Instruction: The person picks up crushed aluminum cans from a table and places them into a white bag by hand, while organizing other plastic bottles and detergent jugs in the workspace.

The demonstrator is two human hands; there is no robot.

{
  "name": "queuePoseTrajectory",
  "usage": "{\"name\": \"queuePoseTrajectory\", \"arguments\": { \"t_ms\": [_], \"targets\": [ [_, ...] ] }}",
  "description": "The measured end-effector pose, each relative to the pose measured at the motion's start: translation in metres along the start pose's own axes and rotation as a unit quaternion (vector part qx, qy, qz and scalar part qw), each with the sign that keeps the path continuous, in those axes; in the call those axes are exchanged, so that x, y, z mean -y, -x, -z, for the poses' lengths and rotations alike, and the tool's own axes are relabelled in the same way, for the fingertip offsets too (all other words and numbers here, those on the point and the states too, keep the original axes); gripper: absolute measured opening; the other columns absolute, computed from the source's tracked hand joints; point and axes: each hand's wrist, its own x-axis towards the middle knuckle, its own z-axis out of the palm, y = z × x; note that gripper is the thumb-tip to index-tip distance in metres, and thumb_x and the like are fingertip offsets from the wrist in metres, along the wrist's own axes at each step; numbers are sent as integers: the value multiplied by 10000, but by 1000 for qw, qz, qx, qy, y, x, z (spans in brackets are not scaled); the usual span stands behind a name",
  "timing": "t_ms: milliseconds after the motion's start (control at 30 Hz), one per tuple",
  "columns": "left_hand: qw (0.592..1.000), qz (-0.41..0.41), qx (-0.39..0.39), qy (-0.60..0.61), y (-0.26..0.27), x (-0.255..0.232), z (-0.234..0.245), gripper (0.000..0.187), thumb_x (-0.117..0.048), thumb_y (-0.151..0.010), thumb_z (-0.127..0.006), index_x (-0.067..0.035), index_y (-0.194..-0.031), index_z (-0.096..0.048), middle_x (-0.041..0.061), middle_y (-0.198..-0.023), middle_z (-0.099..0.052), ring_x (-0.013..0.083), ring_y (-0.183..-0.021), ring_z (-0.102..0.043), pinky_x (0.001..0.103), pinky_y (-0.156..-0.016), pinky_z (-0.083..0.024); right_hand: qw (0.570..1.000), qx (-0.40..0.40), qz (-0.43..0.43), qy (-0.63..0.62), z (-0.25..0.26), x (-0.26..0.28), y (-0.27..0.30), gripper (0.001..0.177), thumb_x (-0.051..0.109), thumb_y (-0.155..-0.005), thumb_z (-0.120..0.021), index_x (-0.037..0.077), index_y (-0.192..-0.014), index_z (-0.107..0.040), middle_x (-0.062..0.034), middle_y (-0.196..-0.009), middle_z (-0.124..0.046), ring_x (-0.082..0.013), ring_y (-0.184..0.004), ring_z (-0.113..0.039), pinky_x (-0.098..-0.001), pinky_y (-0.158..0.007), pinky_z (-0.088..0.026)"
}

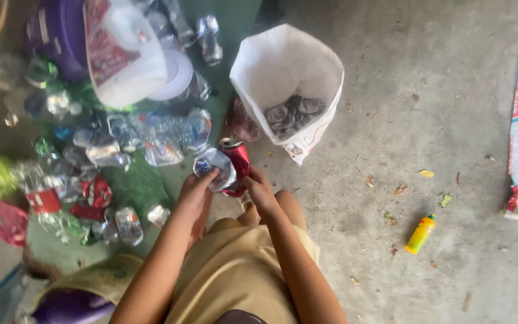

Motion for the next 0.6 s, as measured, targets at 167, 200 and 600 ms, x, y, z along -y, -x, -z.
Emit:
{"name": "queuePoseTrajectory", "arguments": {
  "t_ms": [167, 200, 600],
  "targets": [
    [994, 2, 93, -48, -37, -10, -46, 492, -128, -824, -800, -68, -1279, -624, 55, -1180, -719, 198, -1120, -677, 368, -999, -529, 994, -23, -9, -108, 13, 82, 6, 532, 90, -855, -575, 117, -1386, -576, -17, -1197, -699, -139, -1087, -645, -283, -949, -501],
    [992, -9, 103, -77, -40, -12, -63, 505, -115, -825, -799, -70, -1296, -622, 52, -1193, -716, 192, -1138, -672, 361, -1007, -524, 997, -27, -1, -74, 21, 101, 4, 506, 117, -877, -620, 99, -1382, -585, -40, -1186, -697, -158, -1068, -638, -303, -931, -499],
    [975, -87, 67, -193, -62, -60, -267, 578, -68, -796, -819, -66, -1344, -634, 73, -1238, -714, 183, -1115, -698, 338, -993, -554, 994, -70, 74, -26, 134, 221, -32, 416, 56, -873, -746, -7, -1272, -643, -96, -1080, -713, -188, -922, -645, -360, -819, -521]
  ]
}}
